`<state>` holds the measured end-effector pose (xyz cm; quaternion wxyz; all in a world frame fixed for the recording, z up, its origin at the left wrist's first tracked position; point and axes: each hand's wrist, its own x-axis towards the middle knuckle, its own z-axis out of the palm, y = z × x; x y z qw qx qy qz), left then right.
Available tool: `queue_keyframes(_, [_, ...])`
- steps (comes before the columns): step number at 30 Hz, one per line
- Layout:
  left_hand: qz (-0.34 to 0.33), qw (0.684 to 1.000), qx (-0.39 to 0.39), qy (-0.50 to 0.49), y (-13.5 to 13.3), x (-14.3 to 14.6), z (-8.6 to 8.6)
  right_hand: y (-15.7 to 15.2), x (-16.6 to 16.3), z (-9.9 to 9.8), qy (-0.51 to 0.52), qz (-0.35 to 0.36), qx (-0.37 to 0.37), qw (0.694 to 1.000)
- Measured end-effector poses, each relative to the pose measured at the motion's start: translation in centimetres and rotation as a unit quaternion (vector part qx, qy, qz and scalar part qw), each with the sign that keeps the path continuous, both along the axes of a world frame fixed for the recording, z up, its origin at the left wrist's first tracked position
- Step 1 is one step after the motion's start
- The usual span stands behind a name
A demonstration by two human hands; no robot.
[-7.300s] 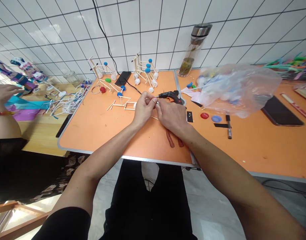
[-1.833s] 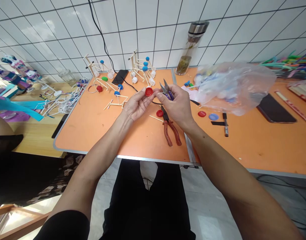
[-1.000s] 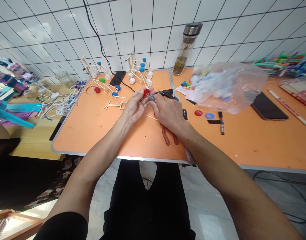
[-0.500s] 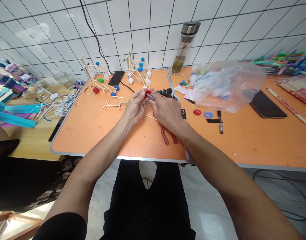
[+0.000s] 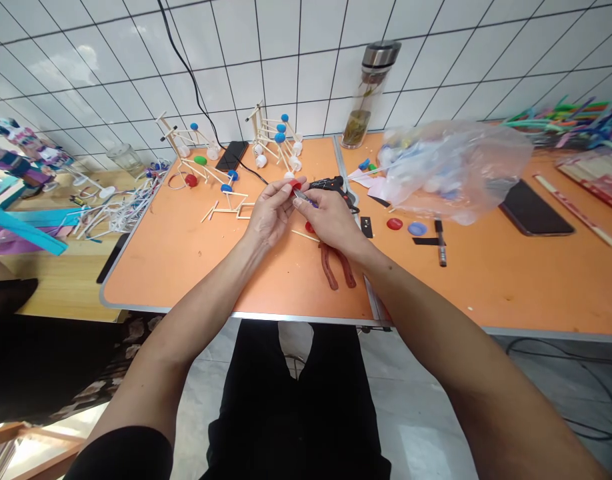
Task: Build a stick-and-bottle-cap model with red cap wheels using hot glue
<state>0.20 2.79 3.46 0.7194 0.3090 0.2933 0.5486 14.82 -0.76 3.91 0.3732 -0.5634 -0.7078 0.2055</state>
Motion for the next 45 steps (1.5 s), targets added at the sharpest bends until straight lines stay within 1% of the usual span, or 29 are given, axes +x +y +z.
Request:
queue_keyframes(2, [0.006,1.0,-0.005,0.008,0.0,0.1,0.1,-0.2,-0.1,0.0,-0.023,-0.009,0.007,1.0])
queue_keyframes(4, [0.023,0.999,-0.021,0.014,0.1,0.1,0.1,-0.6,-0.4,0.0,-0.091,-0.038,0.017,0.995])
queue_keyframes(7, [0.041,0.998,-0.045,0.02,0.3,0.1,-0.1,-1.3,-0.8,-0.1,-0.208,-0.077,0.019,0.975])
queue_keyframes(10, [0.034,0.997,-0.062,0.021,0.6,-0.2,-0.4,-1.6,-1.2,-0.2,-0.278,-0.086,0.013,0.957])
queue_keyframes(15, [0.036,0.996,-0.083,0.019,0.9,-0.4,-0.6,-1.6,-1.5,0.0,-0.304,-0.078,-0.011,0.949])
queue_keyframes(24, [0.019,0.993,-0.112,0.023,0.5,-0.4,0.5,-1.6,-1.6,0.5,-0.311,-0.072,-0.028,0.947])
queue_keyframes(27, [0.021,0.993,-0.118,0.021,0.7,-0.6,0.3,-1.6,-1.7,0.6,-0.298,-0.07,-0.03,0.951])
queue_keyframes(29, [0.023,0.993,-0.118,0.019,0.8,-0.7,0.0,-1.5,-1.7,0.5,-0.255,-0.065,-0.036,0.964])
queue_keyframes(31, [0.025,0.993,-0.117,0.017,0.9,-0.8,-0.3,-1.2,-1.5,0.3,-0.151,-0.039,-0.035,0.987])
queue_keyframes(32, [0.024,0.993,-0.117,0.015,0.9,-0.8,-0.4,-0.9,-1.4,0.2,-0.072,-0.014,-0.041,0.996])
queue_keyframes(33, [0.022,0.993,-0.115,0.01,0.8,-0.8,-0.4,-0.6,-1.2,0.2,0.021,0.016,-0.062,0.998])
queue_keyframes(34, [0.02,0.993,-0.113,0.003,0.8,-0.8,-0.4,-0.4,-1.0,0.2,0.124,0.051,-0.103,0.986])
queue_keyframes(35, [0.016,0.994,-0.11,-0.005,0.7,-0.8,-0.3,-0.1,-0.7,0.4,0.226,0.089,-0.164,0.956])
queue_keyframes(36, [0.012,0.994,-0.105,-0.012,0.6,-0.8,-0.1,0.2,-0.5,0.6,0.315,0.124,-0.236,0.911])
queue_keyframes(37, [0.008,0.995,-0.102,-0.018,0.5,-0.8,0.0,0.3,-0.3,0.9,0.385,0.152,-0.305,0.858])
queue_keyframes(38, [0.003,0.995,-0.099,-0.022,0.4,-0.8,0.2,0.4,-0.1,1.2,0.432,0.172,-0.359,0.809])
queue_keyframes(39, [-0.001,0.995,-0.097,-0.024,0.4,-0.8,0.4,0.5,0.0,1.6,0.459,0.186,-0.395,0.774])
queue_keyframes(40, [-0.004,0.995,-0.096,-0.025,0.3,-0.8,0.5,0.4,0.0,1.8,0.466,0.191,-0.411,0.76])
queue_keyframes(41, [-0.006,0.995,-0.096,-0.025,0.3,-0.9,0.6,0.3,0.0,2.0,0.455,0.187,-0.409,0.768])
queue_keyframes(42, [-0.006,0.995,-0.096,-0.025,0.3,-0.9,0.6,0.2,-0.1,2.1,0.423,0.174,-0.389,0.8])
queue_keyframes(43, [-0.005,0.995,-0.097,-0.024,0.3,-0.9,0.5,-0.1,-0.3,2.0,0.358,0.15,-0.346,0.854])
queue_keyframes(44, [-0.003,0.995,-0.098,-0.023,0.3,-0.9,0.4,-0.3,-0.5,1.8,0.271,0.119,-0.287,0.911])
queue_keyframes(45, [-0.001,0.995,-0.102,-0.02,0.4,-0.9,0.3,-0.6,-0.7,1.6,0.179,0.084,-0.22,0.955])
